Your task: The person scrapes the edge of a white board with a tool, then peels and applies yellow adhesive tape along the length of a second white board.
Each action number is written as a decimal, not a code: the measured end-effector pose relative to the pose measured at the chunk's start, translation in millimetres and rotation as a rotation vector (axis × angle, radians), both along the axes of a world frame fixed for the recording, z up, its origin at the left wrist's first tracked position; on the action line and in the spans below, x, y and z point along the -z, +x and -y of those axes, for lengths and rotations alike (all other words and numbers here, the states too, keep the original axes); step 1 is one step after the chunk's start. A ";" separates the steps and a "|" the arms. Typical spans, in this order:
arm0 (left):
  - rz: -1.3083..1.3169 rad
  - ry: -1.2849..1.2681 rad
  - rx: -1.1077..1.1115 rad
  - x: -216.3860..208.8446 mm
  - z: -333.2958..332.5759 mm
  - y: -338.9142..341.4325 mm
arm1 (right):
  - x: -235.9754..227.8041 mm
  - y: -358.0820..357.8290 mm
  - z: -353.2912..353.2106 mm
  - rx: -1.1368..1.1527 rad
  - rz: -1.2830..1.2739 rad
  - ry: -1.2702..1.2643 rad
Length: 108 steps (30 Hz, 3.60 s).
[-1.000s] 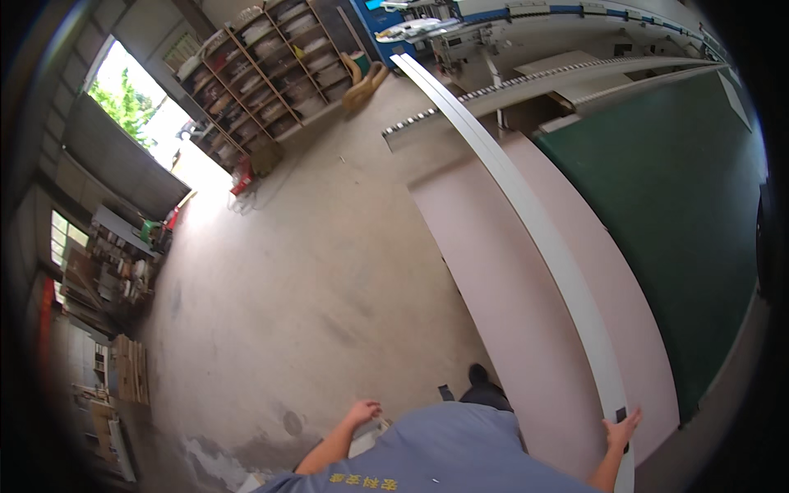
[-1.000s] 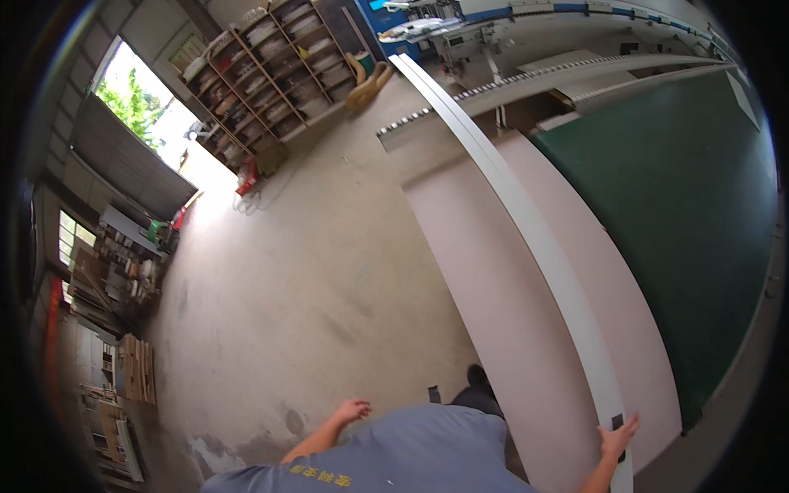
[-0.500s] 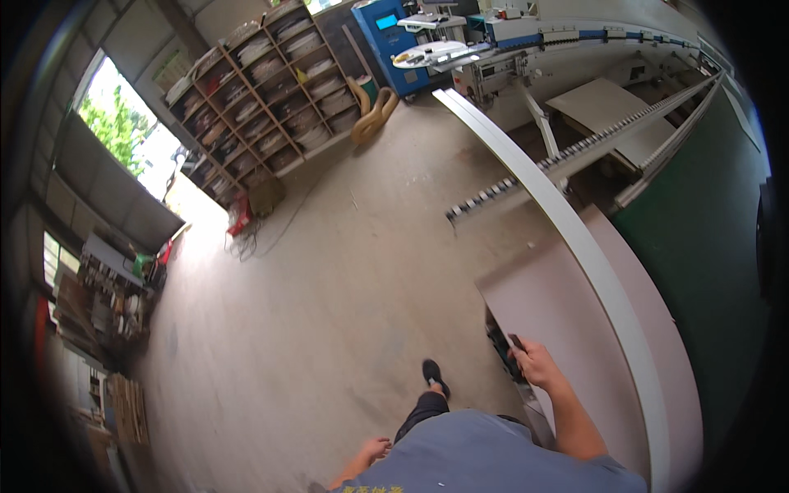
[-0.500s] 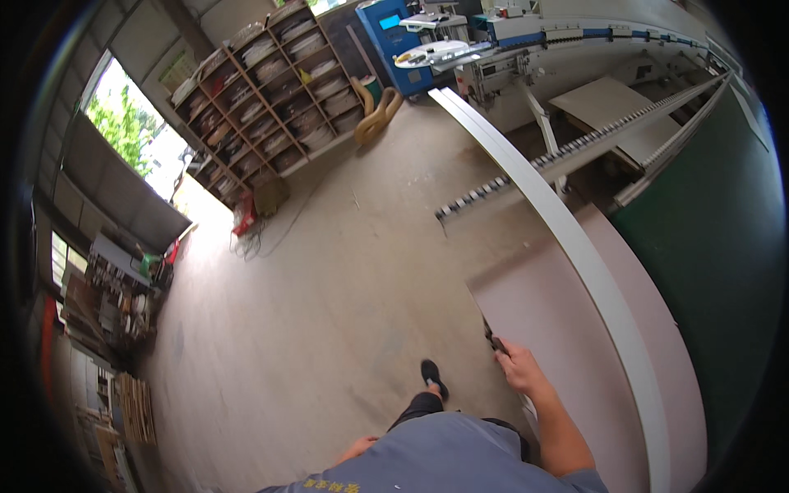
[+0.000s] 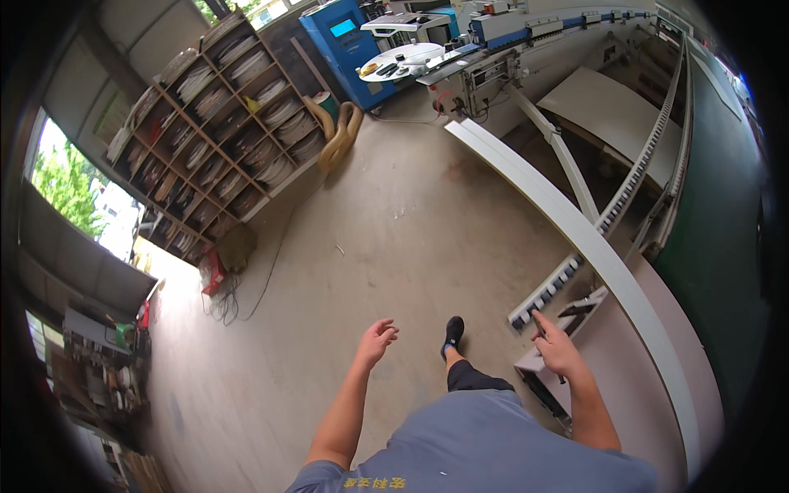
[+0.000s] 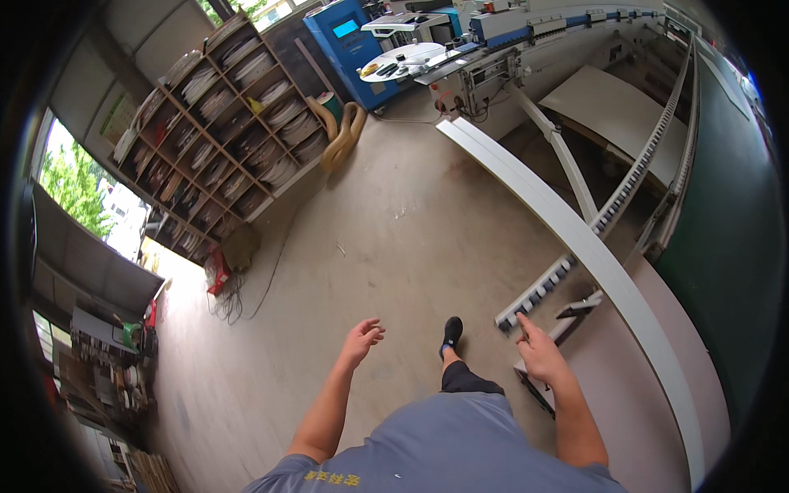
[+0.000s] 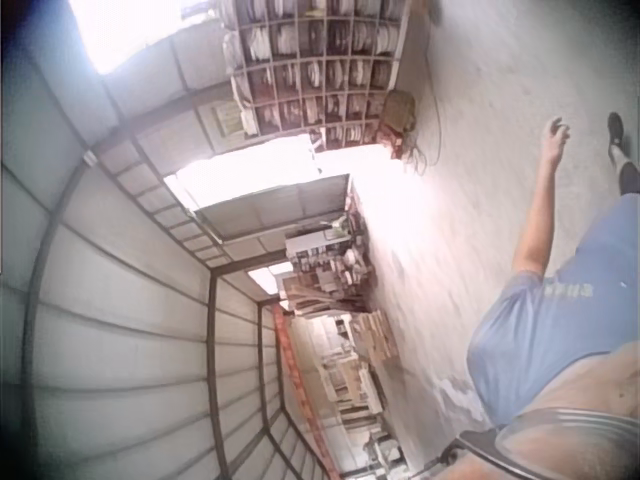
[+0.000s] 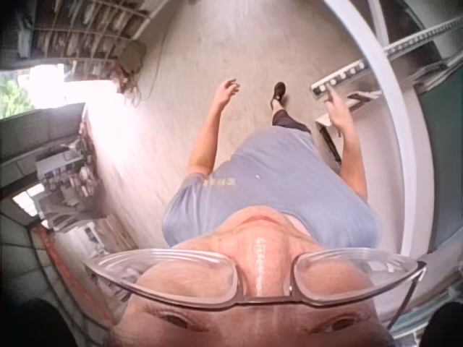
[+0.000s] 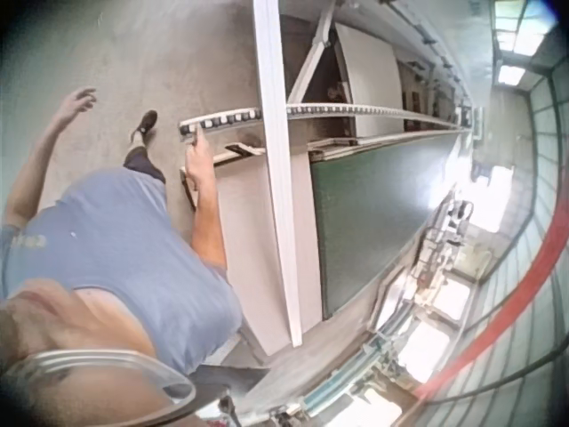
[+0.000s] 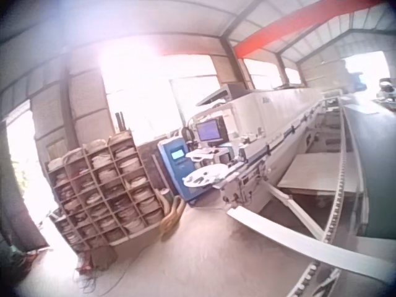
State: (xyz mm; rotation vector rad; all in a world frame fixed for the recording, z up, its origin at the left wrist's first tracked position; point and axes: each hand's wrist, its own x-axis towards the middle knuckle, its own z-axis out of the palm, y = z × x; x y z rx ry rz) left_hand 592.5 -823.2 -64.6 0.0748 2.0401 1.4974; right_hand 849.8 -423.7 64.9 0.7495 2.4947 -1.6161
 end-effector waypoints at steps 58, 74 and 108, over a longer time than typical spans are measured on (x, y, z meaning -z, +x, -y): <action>0.371 0.142 0.652 -79.6 -536.2 -531.3 | -41.0 -654.5 -304.0 0.048 0.381 -0.327; 0.349 0.130 0.646 -78.5 -538.7 -529.8 | -48.2 -681.0 -313.2 0.017 0.649 -0.391; 0.434 0.071 0.731 -81.2 -546.3 -534.3 | -40.6 -665.4 -327.2 -0.055 0.570 -0.328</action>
